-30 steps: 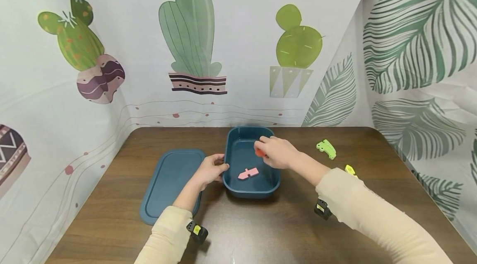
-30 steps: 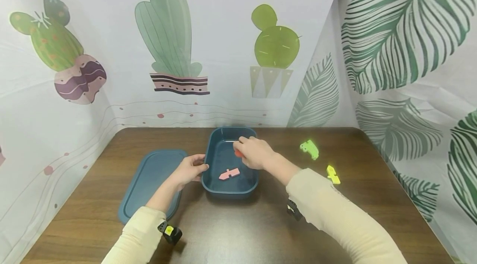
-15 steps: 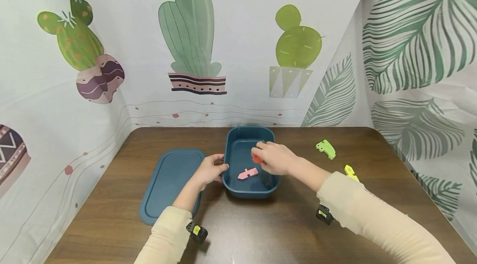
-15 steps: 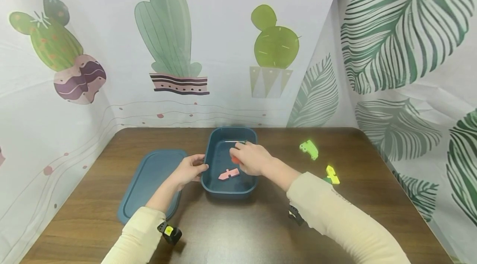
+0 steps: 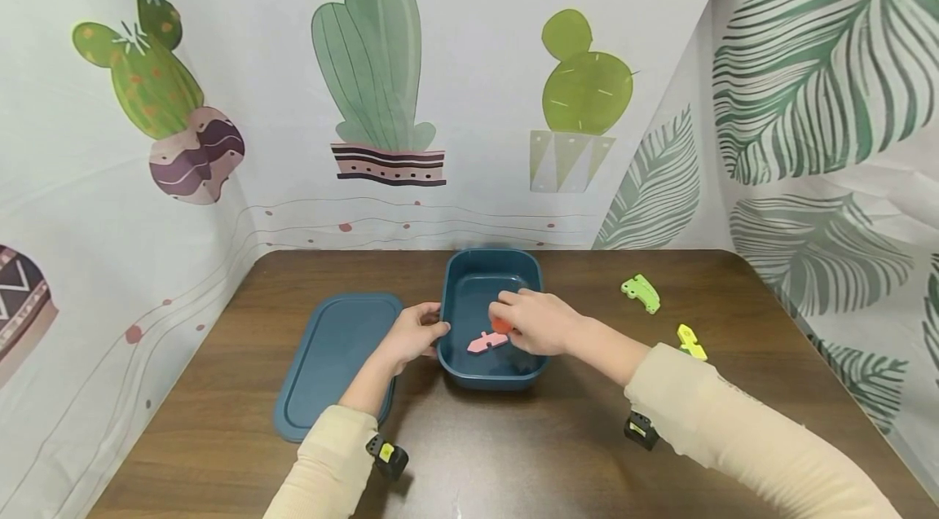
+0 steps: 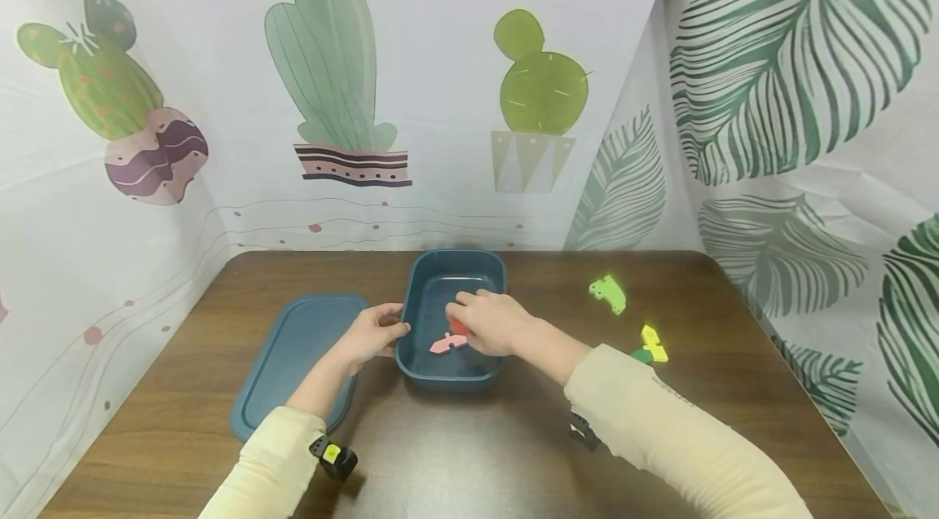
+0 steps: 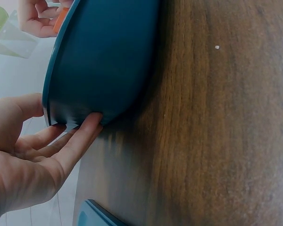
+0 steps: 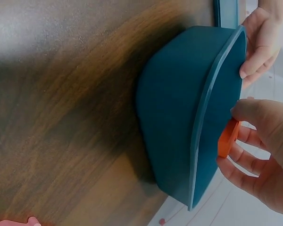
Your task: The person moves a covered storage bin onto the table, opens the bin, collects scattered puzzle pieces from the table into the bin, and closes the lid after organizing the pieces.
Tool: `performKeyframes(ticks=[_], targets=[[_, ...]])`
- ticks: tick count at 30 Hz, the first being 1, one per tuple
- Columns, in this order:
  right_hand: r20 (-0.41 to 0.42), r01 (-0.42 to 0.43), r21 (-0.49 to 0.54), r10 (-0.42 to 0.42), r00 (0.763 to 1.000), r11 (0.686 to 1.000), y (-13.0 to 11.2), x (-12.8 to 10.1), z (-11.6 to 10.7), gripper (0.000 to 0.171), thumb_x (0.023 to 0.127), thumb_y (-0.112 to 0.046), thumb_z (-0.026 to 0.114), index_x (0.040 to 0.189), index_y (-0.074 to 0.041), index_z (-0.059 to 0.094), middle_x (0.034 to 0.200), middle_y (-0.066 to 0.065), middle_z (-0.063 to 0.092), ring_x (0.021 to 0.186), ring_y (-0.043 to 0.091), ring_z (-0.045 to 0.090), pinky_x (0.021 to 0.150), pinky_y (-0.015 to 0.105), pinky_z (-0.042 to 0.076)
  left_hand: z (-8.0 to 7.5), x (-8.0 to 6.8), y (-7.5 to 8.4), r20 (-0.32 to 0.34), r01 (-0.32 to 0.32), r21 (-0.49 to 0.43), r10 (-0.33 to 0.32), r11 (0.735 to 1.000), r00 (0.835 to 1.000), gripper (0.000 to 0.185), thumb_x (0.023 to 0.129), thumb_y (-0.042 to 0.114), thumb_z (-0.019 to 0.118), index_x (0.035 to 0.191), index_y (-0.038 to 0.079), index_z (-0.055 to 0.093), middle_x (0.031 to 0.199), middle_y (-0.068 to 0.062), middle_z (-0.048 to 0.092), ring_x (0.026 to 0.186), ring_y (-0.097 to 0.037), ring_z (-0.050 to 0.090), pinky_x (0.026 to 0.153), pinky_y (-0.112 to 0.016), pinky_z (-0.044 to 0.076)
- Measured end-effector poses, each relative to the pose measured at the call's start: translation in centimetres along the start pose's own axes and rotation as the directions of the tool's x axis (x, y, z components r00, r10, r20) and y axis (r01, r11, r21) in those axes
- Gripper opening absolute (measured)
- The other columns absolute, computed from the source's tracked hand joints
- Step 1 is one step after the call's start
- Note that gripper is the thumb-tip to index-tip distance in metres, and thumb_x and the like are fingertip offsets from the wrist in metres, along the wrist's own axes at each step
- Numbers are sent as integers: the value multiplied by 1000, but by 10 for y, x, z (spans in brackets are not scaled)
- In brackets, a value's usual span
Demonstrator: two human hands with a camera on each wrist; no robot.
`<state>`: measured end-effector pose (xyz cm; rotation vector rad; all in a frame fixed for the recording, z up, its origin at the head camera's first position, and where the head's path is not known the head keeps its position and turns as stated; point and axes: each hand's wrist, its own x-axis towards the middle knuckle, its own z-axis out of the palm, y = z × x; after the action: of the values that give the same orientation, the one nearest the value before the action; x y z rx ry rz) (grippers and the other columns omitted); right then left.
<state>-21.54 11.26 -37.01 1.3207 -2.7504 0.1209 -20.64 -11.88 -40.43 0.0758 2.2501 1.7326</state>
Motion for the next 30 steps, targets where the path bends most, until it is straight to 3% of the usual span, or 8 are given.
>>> performKeyframes(ticks=[26, 30], targets=[[13, 95, 24, -95, 995, 995, -10, -4, 2, 27, 77, -14, 71, 101, -15, 59, 88, -1, 55, 76, 15, 51, 64, 21, 49, 0, -1, 1, -12, -13, 27, 14, 1000, 1000, 45, 89, 3, 53, 130, -11, 41, 116, -26, 53, 93, -39, 61, 69, -41, 57], [13, 91, 27, -91, 996, 995, -10, -4, 2, 28, 77, -14, 71, 102, -15, 59, 89, -1, 55, 77, 15, 51, 65, 22, 50, 0, 8, -11, -20, -9, 28, 10, 1000, 1000, 46, 89, 3, 54, 131, -10, 41, 117, -26, 53, 91, -38, 62, 67, -41, 57]])
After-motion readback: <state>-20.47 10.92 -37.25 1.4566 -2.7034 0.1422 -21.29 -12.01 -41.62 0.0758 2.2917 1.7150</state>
